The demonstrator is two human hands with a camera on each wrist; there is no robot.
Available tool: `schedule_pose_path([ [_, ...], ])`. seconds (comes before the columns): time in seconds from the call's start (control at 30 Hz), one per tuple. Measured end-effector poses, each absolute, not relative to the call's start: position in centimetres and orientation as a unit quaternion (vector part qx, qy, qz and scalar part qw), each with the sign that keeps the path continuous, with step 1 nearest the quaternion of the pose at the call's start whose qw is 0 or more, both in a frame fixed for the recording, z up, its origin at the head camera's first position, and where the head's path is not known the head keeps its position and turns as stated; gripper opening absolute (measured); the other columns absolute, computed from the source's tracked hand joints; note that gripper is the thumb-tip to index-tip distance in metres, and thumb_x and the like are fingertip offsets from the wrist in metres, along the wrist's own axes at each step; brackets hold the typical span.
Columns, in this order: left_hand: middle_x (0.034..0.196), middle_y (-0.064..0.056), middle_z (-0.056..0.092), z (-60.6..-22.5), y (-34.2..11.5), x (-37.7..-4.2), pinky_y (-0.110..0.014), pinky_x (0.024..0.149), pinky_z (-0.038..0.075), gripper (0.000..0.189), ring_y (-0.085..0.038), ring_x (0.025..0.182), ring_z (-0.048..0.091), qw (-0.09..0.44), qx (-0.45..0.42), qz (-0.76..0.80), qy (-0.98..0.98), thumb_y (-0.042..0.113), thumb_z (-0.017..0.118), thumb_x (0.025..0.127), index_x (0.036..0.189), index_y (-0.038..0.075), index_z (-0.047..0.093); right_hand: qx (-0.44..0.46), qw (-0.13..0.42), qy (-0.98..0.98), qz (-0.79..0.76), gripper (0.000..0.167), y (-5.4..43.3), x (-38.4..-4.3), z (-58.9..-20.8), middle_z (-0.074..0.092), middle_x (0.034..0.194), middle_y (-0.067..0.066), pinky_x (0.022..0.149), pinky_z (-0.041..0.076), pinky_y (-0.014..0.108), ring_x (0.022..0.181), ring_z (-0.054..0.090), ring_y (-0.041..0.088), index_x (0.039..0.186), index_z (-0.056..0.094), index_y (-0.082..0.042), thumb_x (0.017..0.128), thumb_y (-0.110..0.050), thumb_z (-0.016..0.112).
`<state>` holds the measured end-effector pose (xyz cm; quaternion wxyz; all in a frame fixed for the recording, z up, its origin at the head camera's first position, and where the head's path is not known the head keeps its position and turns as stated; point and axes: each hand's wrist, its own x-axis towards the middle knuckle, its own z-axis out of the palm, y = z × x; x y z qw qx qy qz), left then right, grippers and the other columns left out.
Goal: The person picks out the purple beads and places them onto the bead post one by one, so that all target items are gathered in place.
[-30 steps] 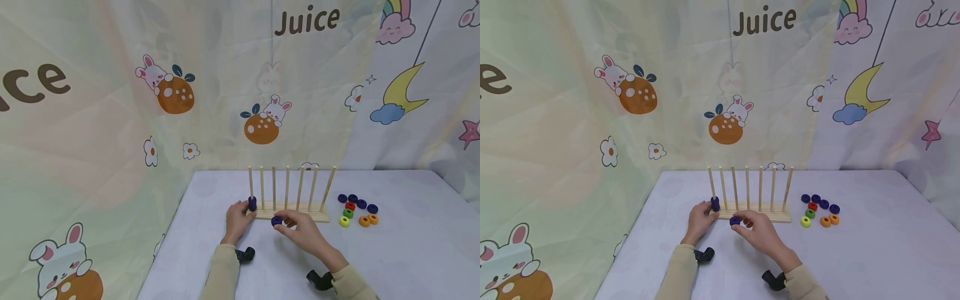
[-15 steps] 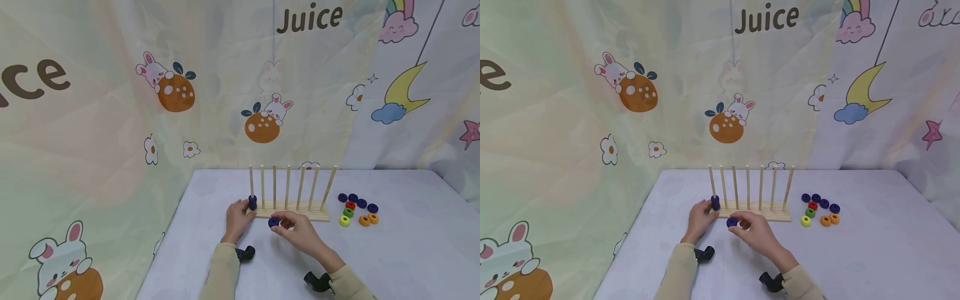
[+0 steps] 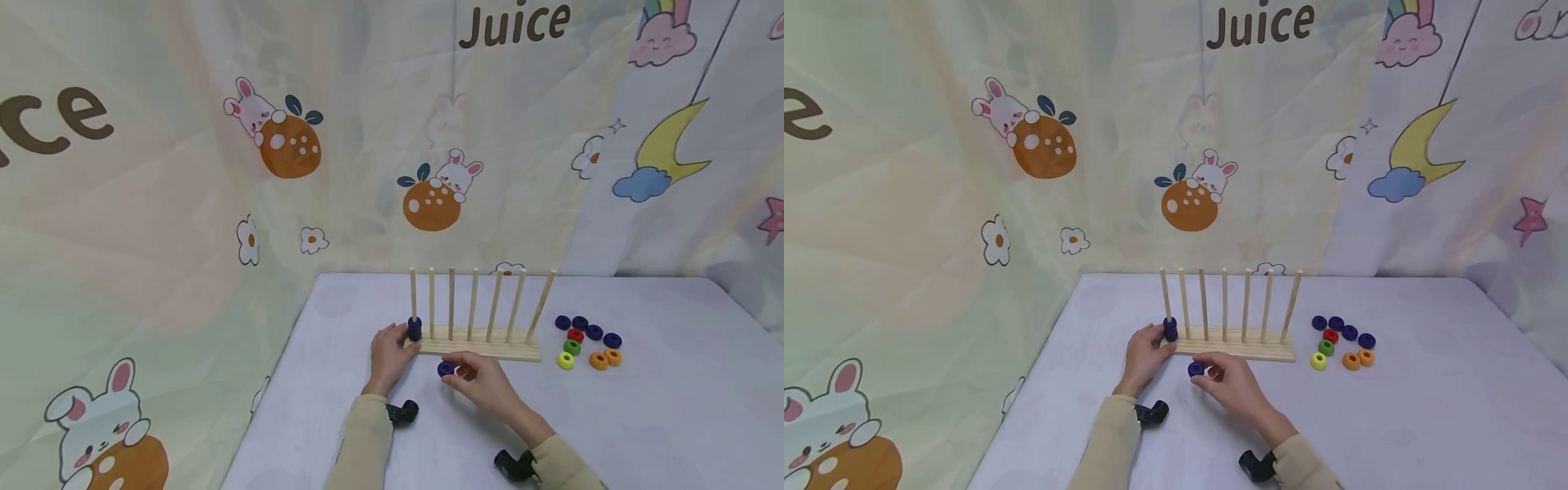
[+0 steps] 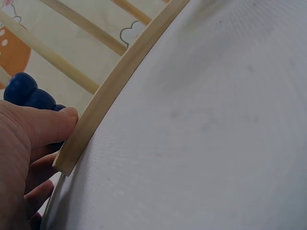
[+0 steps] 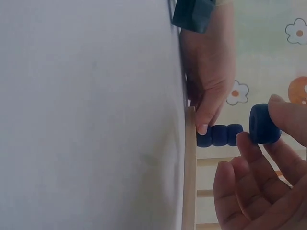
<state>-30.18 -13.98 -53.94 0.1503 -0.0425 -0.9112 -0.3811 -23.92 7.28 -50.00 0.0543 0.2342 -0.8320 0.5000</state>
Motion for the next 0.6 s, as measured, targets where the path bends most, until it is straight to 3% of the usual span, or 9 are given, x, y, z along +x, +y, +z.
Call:
schedule_pose_path([
  [0.13,0.120,-0.009,0.069,-54.0,-13.8,-30.2,-0.051,0.114,0.027,0.045,-0.030,0.127,0.052,0.152,-0.048,-0.382,-0.911,0.025,0.077,0.082,0.120,0.002,0.068,0.228,0.067,-0.825,0.513,0.034,7.3,-23.8,-50.5,0.072,0.095,0.001,0.064,0.056,0.023,0.075,0.062,0.008,0.112,0.070,-0.002,0.081,-0.013,0.079],
  [0.37,0.121,-0.010,0.068,-53.8,-13.7,-30.3,-0.049,0.115,0.026,0.047,-0.030,0.128,0.051,0.149,-0.045,-0.380,-0.912,0.025,0.077,0.083,0.122,0.001,0.066,0.182,0.088,-0.820,0.536,0.034,6.8,-23.7,-50.3,0.071,0.091,-0.003,0.064,0.056,0.024,0.073,0.063,0.009,0.112,0.071,-0.008,0.080,-0.009,0.080],
  [0.6,0.121,-0.008,0.069,-53.9,-13.9,-30.2,-0.049,0.115,0.026,0.045,-0.030,0.128,0.051,0.154,-0.033,-0.379,-0.912,0.024,0.076,0.082,0.121,0.003,0.067,0.180,0.072,-0.824,0.532,0.036,6.2,-24.3,-49.5,0.071,0.095,-0.001,0.067,0.056,0.025,0.076,0.064,0.012,0.116,0.069,-0.005,0.083,-0.013,0.078],
])
